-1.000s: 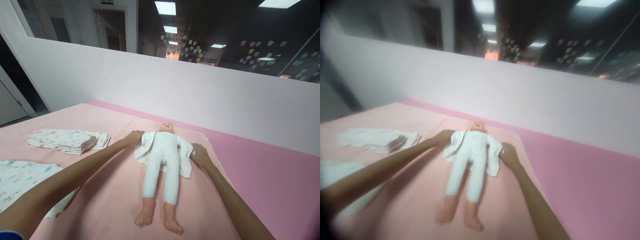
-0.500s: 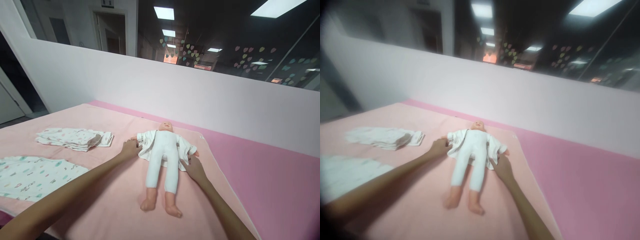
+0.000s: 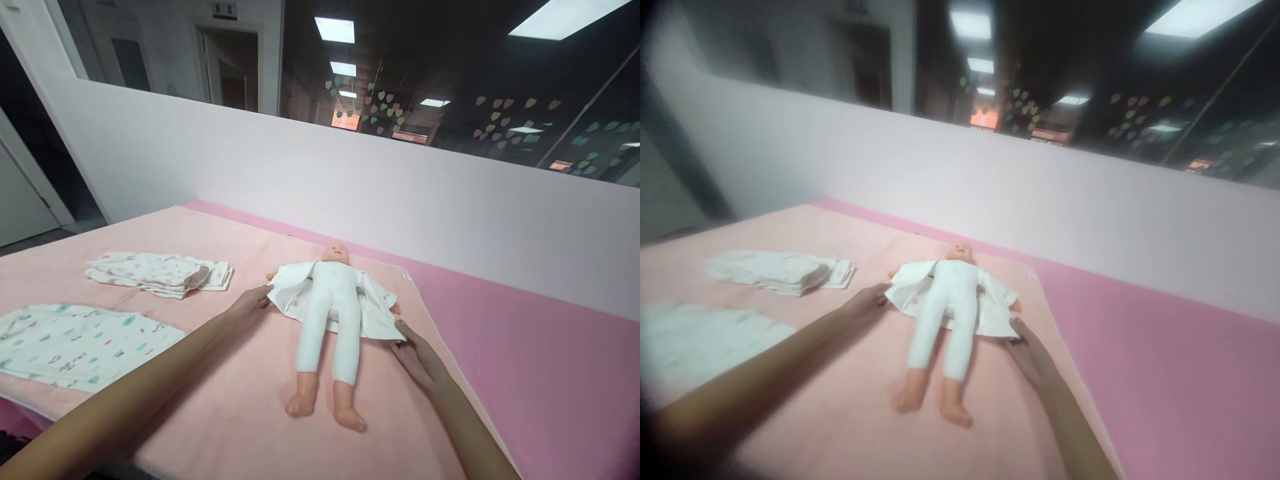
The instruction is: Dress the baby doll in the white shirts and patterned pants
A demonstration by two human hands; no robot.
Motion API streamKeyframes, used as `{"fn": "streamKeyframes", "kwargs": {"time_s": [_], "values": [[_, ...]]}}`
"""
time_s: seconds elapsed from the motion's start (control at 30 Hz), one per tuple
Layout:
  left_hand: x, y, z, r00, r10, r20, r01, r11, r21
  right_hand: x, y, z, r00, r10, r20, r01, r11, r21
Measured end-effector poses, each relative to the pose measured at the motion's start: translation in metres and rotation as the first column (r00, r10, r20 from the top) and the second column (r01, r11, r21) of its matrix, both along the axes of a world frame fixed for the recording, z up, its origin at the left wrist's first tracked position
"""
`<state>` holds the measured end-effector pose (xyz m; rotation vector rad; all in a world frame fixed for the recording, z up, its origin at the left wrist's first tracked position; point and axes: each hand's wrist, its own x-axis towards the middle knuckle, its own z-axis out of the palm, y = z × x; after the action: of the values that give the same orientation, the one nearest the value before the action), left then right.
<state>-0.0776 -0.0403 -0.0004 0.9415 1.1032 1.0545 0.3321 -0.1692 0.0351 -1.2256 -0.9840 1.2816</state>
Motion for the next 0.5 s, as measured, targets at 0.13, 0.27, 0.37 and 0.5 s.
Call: {"fn": "streamKeyframes", "kwargs": {"time_s": [0.13,0.27,0.37,0.5], "values": [[-0.017,0.012,-0.009,0.943,0.093,-0.319,-0.066,0.993,0.095,0.017,-0.006,-0.012,0.924,-0.131,0.36,0.114,0.991,0.069],[-0.037,0.021,-0.018,0.69,0.233,-0.685,0.036,0.935,0.354,0.042,-0.011,-0.024,0.646,-0.173,0.743,0.106,0.985,0.138],[-0.036,0.037,-0.014,0.521,0.405,-0.751,0.161,0.818,0.553,0.05,0.006,-0.024,0.494,-0.379,0.783,0.217,0.925,0.311],[-0.006,0.071,0.012,0.498,0.398,-0.77,0.309,0.748,0.587,0.042,0.055,-0.007,0.369,-0.475,0.799,0.177,0.88,0.441]]}}
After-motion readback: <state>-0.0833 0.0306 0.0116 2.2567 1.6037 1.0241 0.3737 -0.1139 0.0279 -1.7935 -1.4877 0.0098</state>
